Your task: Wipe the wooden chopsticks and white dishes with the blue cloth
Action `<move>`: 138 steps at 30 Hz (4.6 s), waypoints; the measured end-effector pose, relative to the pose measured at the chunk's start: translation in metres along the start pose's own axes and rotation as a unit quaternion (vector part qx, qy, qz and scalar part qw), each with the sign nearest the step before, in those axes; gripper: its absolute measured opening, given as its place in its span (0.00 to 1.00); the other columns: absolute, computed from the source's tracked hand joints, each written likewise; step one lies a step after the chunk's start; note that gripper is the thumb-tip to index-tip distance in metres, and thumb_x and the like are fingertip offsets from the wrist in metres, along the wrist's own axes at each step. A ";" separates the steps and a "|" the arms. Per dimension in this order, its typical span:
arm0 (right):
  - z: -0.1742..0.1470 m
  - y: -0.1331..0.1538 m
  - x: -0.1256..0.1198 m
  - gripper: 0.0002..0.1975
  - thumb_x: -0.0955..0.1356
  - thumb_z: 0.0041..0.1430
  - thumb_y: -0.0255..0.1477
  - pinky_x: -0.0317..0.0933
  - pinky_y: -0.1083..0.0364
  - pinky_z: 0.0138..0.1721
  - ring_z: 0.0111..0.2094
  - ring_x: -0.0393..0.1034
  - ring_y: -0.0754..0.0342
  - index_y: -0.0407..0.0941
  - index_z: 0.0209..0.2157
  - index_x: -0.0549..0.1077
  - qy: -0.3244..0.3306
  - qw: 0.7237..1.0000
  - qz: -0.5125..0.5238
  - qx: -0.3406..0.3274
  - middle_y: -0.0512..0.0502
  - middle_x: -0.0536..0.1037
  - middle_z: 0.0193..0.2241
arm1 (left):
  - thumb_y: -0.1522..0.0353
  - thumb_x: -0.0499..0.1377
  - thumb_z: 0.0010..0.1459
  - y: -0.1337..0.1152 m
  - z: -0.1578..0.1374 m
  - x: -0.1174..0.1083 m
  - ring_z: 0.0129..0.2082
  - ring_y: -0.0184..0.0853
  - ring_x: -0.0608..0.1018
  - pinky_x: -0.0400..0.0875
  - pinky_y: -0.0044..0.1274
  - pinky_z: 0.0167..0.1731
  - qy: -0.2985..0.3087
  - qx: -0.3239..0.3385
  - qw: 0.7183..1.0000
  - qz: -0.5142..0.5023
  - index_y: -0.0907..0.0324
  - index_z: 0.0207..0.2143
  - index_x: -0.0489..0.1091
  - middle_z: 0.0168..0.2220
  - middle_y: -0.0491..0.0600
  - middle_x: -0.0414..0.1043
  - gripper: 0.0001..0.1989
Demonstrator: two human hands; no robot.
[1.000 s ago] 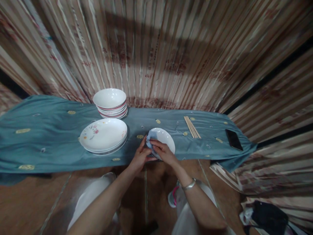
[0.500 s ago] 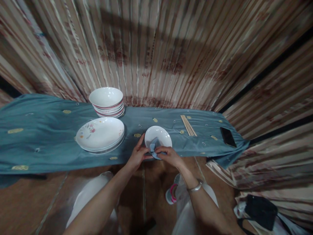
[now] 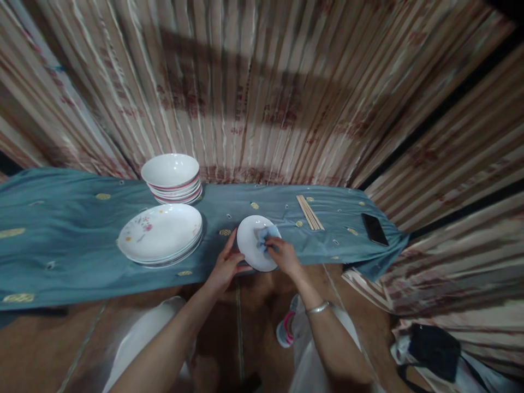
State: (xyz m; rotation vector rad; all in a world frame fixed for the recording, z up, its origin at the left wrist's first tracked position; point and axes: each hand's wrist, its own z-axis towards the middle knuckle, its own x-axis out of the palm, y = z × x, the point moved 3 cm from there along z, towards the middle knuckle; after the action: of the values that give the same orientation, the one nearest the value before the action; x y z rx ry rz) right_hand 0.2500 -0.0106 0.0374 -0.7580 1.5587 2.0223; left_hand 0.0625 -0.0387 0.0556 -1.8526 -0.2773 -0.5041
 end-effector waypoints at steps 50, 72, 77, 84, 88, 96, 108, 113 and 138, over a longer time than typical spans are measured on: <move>-0.037 0.014 -0.010 0.09 0.67 0.53 0.28 0.63 0.48 0.49 0.45 0.72 0.47 0.47 0.35 0.79 0.138 0.985 0.101 -0.022 0.44 0.79 0.42 | 0.73 0.61 0.42 -0.001 0.002 -0.001 0.28 0.34 0.76 0.76 0.30 0.30 0.015 -0.001 1.000 -0.012 0.53 0.65 0.44 0.32 0.46 0.75 0.49; 0.020 -0.020 -0.012 0.13 0.62 0.56 0.24 0.60 0.49 0.52 0.48 0.69 0.48 0.45 0.36 0.78 -0.096 0.986 -0.133 -0.009 0.42 0.76 0.47 | 0.74 0.61 0.44 -0.004 0.000 0.002 0.31 0.34 0.75 0.77 0.30 0.30 0.010 -0.004 1.000 -0.001 0.53 0.65 0.47 0.31 0.46 0.72 0.46; 0.036 -0.013 -0.004 0.13 0.62 0.57 0.25 0.59 0.47 0.54 0.49 0.68 0.47 0.45 0.38 0.77 -0.125 0.988 -0.089 -0.005 0.41 0.75 0.47 | 0.74 0.61 0.44 -0.002 -0.001 0.001 0.33 0.34 0.75 0.77 0.31 0.32 0.018 -0.004 1.000 -0.008 0.51 0.65 0.44 0.35 0.47 0.73 0.47; 0.048 0.003 0.015 0.14 0.62 0.58 0.26 0.55 0.46 0.57 0.54 0.63 0.47 0.47 0.43 0.75 -0.129 0.990 -0.026 -0.042 0.42 0.71 0.52 | 0.74 0.60 0.45 0.002 -0.001 -0.001 0.32 0.33 0.75 0.77 0.32 0.32 0.014 -0.006 1.000 -0.010 0.51 0.65 0.45 0.34 0.46 0.73 0.46; 0.050 0.015 0.026 0.17 0.62 0.58 0.28 0.52 0.46 0.59 0.58 0.59 0.47 0.46 0.48 0.73 -0.110 0.992 0.006 -0.061 0.42 0.67 0.56 | 0.75 0.60 0.45 0.005 0.001 -0.002 0.31 0.32 0.75 0.77 0.32 0.32 0.016 -0.011 1.000 -0.022 0.49 0.65 0.45 0.35 0.46 0.73 0.46; 0.043 0.035 0.041 0.19 0.63 0.58 0.32 0.48 0.48 0.62 0.61 0.56 0.50 0.46 0.51 0.70 -0.055 0.992 0.089 -0.069 0.42 0.64 0.59 | 0.74 0.61 0.45 0.005 0.001 -0.003 0.29 0.31 0.75 0.76 0.32 0.33 0.019 -0.011 0.999 -0.029 0.50 0.65 0.45 0.32 0.45 0.72 0.46; 0.005 0.054 0.034 0.15 0.67 0.54 0.39 0.55 0.50 0.56 0.53 0.66 0.50 0.47 0.41 0.77 0.102 0.953 0.284 -0.023 0.45 0.74 0.50 | 0.75 0.61 0.43 0.006 0.001 -0.004 0.32 0.33 0.76 0.77 0.30 0.31 0.002 -0.005 0.999 -0.031 0.49 0.63 0.51 0.39 0.48 0.74 0.44; -0.009 0.054 0.016 0.10 0.69 0.52 0.33 0.59 0.52 0.51 0.45 0.71 0.52 0.46 0.36 0.78 0.169 0.945 0.278 -0.020 0.49 0.78 0.41 | 0.73 0.62 0.44 0.000 0.000 -0.001 0.31 0.35 0.77 0.77 0.31 0.31 0.002 -0.015 0.999 -0.031 0.53 0.65 0.47 0.35 0.48 0.75 0.46; -0.005 -0.031 -0.037 0.09 0.67 0.48 0.30 0.61 0.47 0.51 0.45 0.72 0.48 0.46 0.33 0.77 -0.151 0.977 0.104 0.111 0.45 0.79 0.40 | 0.72 0.64 0.41 -0.001 0.011 -0.002 0.32 0.33 0.74 0.77 0.34 0.33 -0.024 0.011 1.000 -0.009 0.52 0.63 0.51 0.38 0.47 0.71 0.46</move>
State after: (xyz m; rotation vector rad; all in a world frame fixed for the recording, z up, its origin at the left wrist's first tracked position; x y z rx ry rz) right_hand 0.2986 -0.0090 0.0396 -0.1955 1.6976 1.9495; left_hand 0.0620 -0.0277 0.0527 -1.8440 -0.3310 -0.4673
